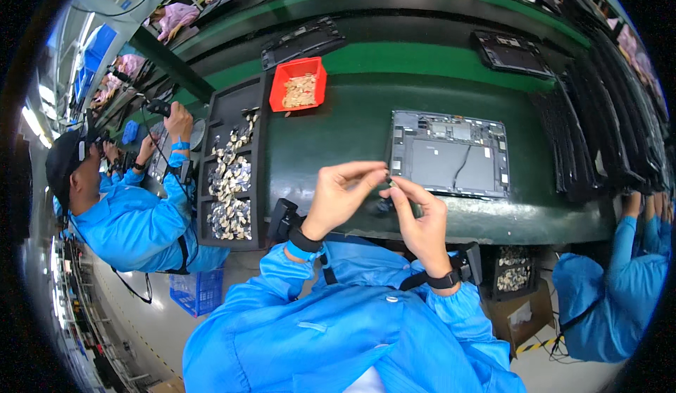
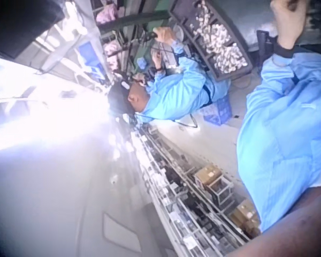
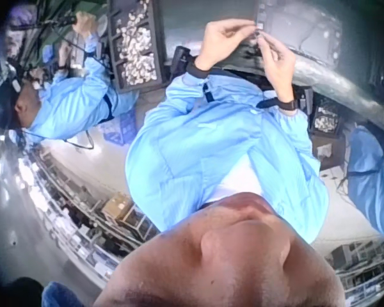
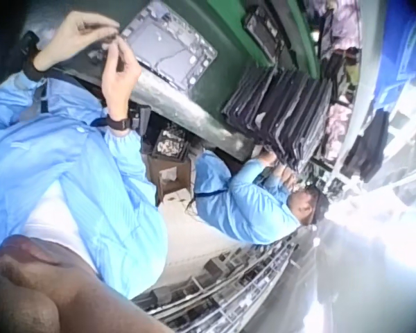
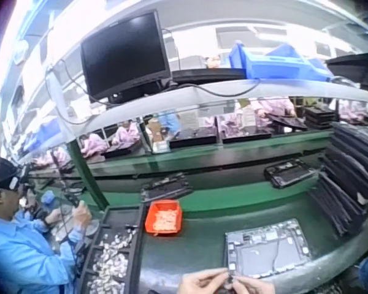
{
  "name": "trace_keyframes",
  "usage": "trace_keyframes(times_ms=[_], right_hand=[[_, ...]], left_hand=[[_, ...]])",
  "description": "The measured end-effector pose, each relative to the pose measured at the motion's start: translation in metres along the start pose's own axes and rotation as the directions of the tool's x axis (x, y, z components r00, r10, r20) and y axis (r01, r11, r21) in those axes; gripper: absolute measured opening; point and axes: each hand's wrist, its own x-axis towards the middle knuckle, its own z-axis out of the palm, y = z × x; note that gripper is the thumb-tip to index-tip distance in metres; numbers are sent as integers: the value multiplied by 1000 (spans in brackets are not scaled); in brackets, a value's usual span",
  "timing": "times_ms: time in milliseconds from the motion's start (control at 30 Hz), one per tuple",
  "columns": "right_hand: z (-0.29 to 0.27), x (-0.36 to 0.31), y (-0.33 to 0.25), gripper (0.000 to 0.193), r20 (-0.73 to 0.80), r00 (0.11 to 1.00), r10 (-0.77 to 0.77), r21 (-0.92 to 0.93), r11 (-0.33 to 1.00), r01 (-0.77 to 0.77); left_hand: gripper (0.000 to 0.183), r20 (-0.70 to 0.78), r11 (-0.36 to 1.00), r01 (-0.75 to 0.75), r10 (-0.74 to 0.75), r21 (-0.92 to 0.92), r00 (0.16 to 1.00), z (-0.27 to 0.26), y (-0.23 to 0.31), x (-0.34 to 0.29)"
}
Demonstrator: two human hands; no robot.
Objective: The person assembles internal components into a laptop chassis on an assembly line, placing internal circuitry, ribbon cables, and other components into the chassis and securing them with screws. The person uses tweezers and wears an anti-static wrist strap to handle the delicate components.
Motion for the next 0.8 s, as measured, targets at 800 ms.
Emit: trace_keyframes(times_ms=[800], right_hand=[[8,14,1,12,91,989,-118,-139,982,130]], left_hand=[[23,197,980,183,-165,-81,966,-32,-1,2]])
